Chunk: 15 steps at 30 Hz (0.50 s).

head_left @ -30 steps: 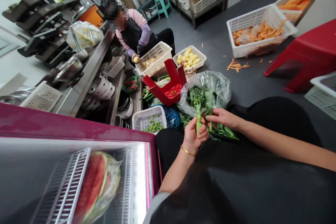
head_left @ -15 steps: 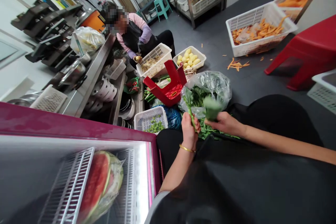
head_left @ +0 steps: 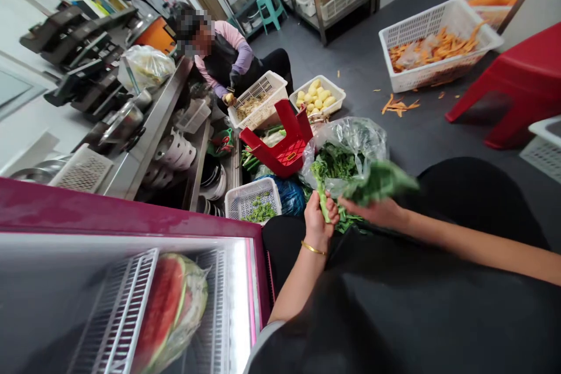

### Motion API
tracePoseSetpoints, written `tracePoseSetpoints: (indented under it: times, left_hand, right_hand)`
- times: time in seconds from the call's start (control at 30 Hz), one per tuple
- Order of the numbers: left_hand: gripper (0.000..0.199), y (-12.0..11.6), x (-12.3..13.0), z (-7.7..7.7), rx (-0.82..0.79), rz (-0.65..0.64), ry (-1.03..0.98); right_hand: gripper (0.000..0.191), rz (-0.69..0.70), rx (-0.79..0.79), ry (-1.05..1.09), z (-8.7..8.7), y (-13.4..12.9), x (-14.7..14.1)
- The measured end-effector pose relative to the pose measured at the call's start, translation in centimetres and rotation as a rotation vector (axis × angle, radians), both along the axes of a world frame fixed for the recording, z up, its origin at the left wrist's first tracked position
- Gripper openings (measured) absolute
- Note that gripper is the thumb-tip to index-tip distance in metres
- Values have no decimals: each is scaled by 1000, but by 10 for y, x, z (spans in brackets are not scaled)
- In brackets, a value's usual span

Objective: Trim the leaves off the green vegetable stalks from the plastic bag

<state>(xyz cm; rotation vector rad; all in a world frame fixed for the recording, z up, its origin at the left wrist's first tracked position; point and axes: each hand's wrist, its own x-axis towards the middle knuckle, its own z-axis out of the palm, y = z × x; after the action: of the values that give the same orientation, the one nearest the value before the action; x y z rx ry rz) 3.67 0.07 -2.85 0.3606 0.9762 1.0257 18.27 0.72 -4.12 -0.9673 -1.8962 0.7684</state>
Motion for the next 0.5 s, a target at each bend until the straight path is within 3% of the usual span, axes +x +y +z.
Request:
tracePoseSetpoints:
  times: [0.13,0.2,0.3,0.37,0.43,0.5]
  left_hand:
    - [37,-9,5,1,106,-119,14]
    - [39,-11,9,-1,167,-115,92]
    - [41,-5,10,-4,143,6,166]
    - [42,1,6,-4,72,72,165]
    - [43,4,2,-4,59,83,165]
    - [43,0,1,-4,133,56,194]
  right_hand:
    - [42,45,-413,76,7,28,7]
    - [41,21,-498,74,11,34,1]
    - [38,-96,-181,-30,8,17,-9]
    - [36,40,73,-69,2,-3,-11]
    - [36,129,143,-72,-3,-14,-8]
    - [38,-2,79,-76,-1,-10,-3]
